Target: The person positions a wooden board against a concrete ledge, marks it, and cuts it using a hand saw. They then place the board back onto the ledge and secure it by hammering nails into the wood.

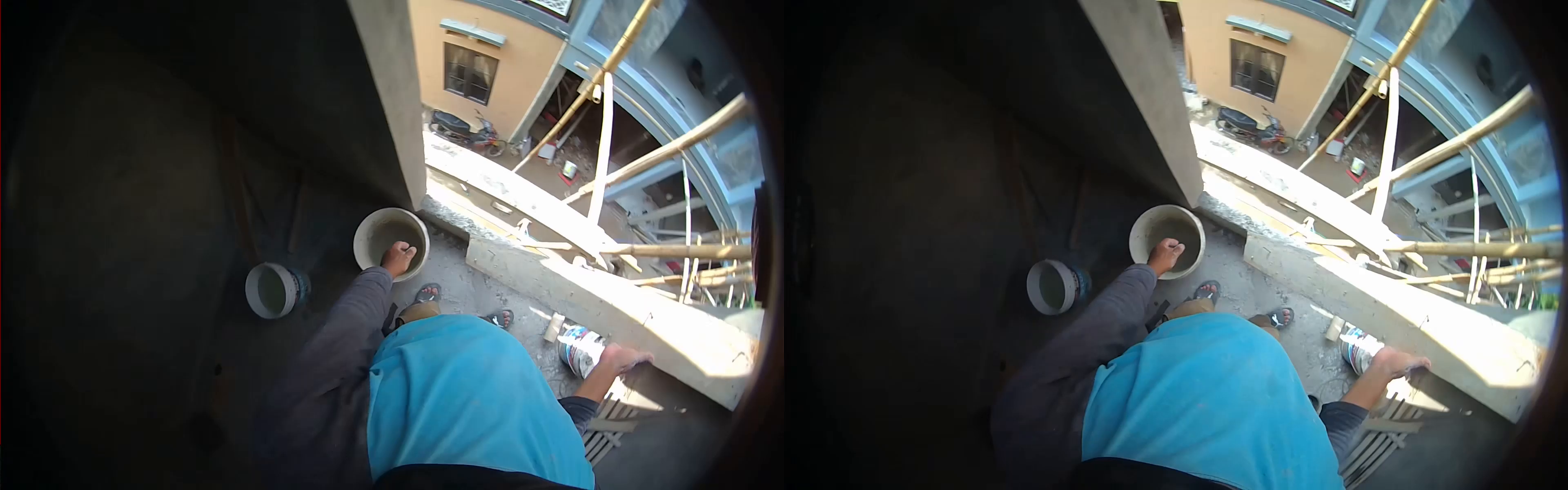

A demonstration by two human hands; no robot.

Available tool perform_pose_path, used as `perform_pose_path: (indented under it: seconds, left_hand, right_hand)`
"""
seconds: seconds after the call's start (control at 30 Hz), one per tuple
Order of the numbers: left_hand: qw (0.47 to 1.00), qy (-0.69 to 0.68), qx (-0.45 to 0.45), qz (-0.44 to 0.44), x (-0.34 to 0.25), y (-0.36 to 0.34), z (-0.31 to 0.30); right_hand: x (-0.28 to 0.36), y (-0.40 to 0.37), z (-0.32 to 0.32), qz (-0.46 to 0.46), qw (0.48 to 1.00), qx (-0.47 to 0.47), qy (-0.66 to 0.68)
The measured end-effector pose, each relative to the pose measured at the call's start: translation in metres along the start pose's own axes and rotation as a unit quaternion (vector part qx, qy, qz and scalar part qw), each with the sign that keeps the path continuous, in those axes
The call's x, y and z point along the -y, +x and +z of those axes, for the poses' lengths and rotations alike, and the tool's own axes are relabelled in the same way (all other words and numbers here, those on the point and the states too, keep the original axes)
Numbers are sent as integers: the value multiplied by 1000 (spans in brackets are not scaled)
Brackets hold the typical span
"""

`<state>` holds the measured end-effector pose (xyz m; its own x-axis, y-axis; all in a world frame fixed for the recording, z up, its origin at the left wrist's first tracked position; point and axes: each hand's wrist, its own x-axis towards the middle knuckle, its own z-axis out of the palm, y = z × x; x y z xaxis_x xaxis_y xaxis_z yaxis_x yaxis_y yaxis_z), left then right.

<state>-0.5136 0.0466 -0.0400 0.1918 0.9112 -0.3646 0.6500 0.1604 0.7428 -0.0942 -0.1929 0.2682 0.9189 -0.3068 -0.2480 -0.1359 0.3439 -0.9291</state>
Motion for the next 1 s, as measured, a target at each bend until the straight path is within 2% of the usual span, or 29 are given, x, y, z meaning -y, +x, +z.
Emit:
perform_pose_path:
  seconds: [0.03,0.07,0.1,0.13,0.17,0.2,0.23,0.27,0.3,0.33,0.37,0.4,0.43,0.5,0.53,0.57,0.6,0.63,0.7,0.77,0.8,0.87,0.9,1.0]
  left_hand:
    - [999,-12,42,-13,-4,-5,-8]
    - [998,6,50,-21,14,-1,-2]
    - [996,28,89,-11,27,-2,-2]
    - [988,34,137,-66,42,0,1]
    - [976,29,202,-80,75,8,5]
    - [975,52,201,-79,115,19,16]
    - [947,130,293,-14,79,3,3]
    - [931,-14,353,-93,149,42,25]
    - [910,129,394,-3,145,41,29]
    - [867,265,413,85,137,39,37]
    - [858,276,422,98,124,42,47]
    - [849,292,421,133,111,42,58]
    - [838,308,417,168,96,41,69]
    - [877,267,380,125,14,1,89]
    - [895,244,359,105,-60,-39,96]
    - [882,245,343,210,-53,-22,121]
    - [889,226,333,216,-32,6,152]
    - [907,145,394,10,-101,-46,162]
    - [919,134,369,44,-142,-88,210]
    - [915,137,334,180,-163,-108,242]
    - [917,142,328,176,-167,-109,255]
    - [881,147,351,281,-173,-108,279]
    - [881,152,350,279,-190,-118,284]
    - [865,239,360,254,-216,-118,305]
  right_hand:
    - [3,25,-23,16,1000,4,16]
    - [-6,60,-61,-29,996,63,49]
    - [13,46,-73,7,996,50,69]
    - [15,52,-98,-52,997,32,53]
    - [30,41,-113,-52,997,-31,40]
    - [8,75,-171,-75,996,-29,43]
    - [16,69,-197,-103,991,-86,14]
    - [19,69,-227,-59,984,-166,-3]
    - [32,58,-244,-72,978,-196,11]
    - [49,43,-256,-99,970,-220,41]
    - [61,35,-268,-123,961,-239,66]
    - [69,38,-292,-116,938,-317,78]
    - [70,45,-328,-115,933,-331,81]
    - [69,63,-400,-165,915,-332,160]
    - [86,61,-407,-184,906,-353,146]
    - [93,65,-421,-181,901,-368,145]
    - [97,75,-438,-182,888,-395,152]
    - [102,84,-455,-190,874,-417,159]
    - [103,106,-482,-195,870,-426,153]
    - [108,134,-491,-264,861,-414,131]
    - [114,151,-493,-261,863,-410,141]
    - [125,189,-487,-271,869,-390,139]
    - [130,208,-483,-295,869,-372,139]
    - [145,265,-473,-304,853,-415,88]
